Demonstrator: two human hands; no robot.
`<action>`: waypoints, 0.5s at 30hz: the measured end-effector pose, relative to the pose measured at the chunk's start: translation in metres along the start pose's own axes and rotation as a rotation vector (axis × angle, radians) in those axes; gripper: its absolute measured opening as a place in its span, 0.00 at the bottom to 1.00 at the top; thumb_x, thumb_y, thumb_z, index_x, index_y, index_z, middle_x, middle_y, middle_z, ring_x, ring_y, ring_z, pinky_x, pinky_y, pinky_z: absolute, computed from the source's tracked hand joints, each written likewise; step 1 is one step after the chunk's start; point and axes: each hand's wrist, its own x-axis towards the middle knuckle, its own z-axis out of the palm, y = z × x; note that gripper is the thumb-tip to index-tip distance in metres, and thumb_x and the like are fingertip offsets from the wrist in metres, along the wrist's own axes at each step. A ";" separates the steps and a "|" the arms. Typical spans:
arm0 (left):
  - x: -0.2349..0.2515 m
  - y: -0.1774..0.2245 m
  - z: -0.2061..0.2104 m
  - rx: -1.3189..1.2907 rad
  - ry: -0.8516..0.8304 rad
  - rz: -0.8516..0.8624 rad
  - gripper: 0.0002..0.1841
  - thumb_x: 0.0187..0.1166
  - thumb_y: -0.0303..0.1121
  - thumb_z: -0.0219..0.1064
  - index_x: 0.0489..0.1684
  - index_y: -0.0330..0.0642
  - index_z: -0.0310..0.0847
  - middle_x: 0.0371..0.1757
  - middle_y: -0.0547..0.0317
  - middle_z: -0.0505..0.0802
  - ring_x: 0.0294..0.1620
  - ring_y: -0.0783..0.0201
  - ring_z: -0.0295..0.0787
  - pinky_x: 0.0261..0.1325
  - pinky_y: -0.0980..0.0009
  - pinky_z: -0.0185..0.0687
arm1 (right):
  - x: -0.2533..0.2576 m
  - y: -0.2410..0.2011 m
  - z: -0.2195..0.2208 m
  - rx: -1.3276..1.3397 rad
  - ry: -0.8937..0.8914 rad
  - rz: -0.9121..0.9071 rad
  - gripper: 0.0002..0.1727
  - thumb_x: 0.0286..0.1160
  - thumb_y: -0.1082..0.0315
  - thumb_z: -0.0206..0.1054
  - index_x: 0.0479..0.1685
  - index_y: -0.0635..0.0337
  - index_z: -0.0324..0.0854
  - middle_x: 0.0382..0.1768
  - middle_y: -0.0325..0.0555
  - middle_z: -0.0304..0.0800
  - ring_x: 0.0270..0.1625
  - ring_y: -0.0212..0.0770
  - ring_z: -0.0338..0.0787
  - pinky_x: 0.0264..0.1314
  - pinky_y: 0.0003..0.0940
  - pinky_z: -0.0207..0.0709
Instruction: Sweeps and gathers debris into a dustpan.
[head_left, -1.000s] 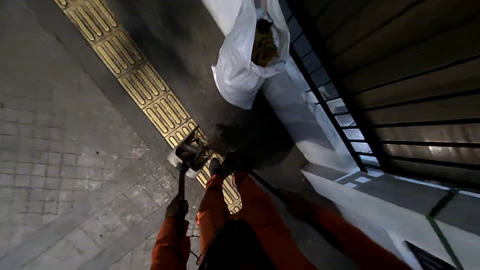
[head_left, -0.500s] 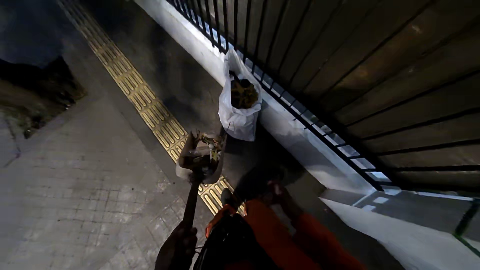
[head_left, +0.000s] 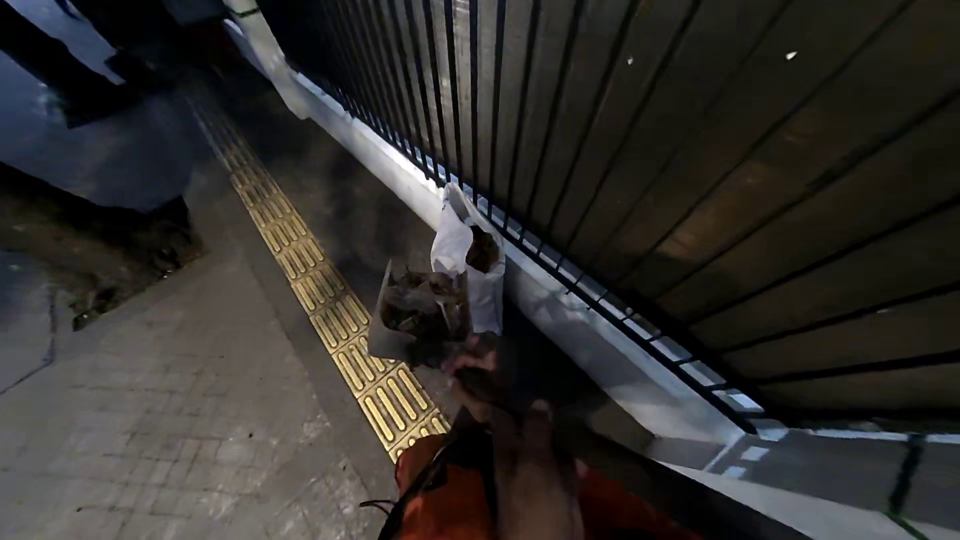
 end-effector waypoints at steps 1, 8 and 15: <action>-0.003 0.001 0.006 0.026 -0.007 -0.029 0.13 0.92 0.26 0.49 0.70 0.37 0.61 0.45 0.51 0.91 0.38 0.62 0.95 0.40 0.66 0.94 | 0.001 -0.010 -0.003 0.013 -0.043 -0.008 0.20 0.60 0.80 0.72 0.53 0.73 0.75 0.34 0.37 0.94 0.39 0.27 0.93 0.54 0.26 0.87; 0.001 0.033 0.006 -0.019 -0.037 -0.190 0.11 0.93 0.24 0.46 0.66 0.40 0.65 0.45 0.53 0.92 0.40 0.62 0.96 0.39 0.64 0.97 | -0.007 0.013 -0.029 0.113 0.074 -0.015 0.30 0.57 0.74 0.78 0.54 0.79 0.65 0.28 0.42 0.93 0.32 0.34 0.94 0.45 0.29 0.88; 0.017 0.075 -0.030 0.120 -0.266 -0.655 0.09 0.91 0.24 0.46 0.55 0.38 0.72 0.40 0.57 0.93 0.38 0.64 0.96 0.43 0.69 0.95 | -0.002 -0.048 0.009 -0.284 0.428 0.624 0.16 0.83 0.78 0.49 0.35 0.59 0.83 0.28 0.38 0.92 0.30 0.28 0.90 0.38 0.22 0.83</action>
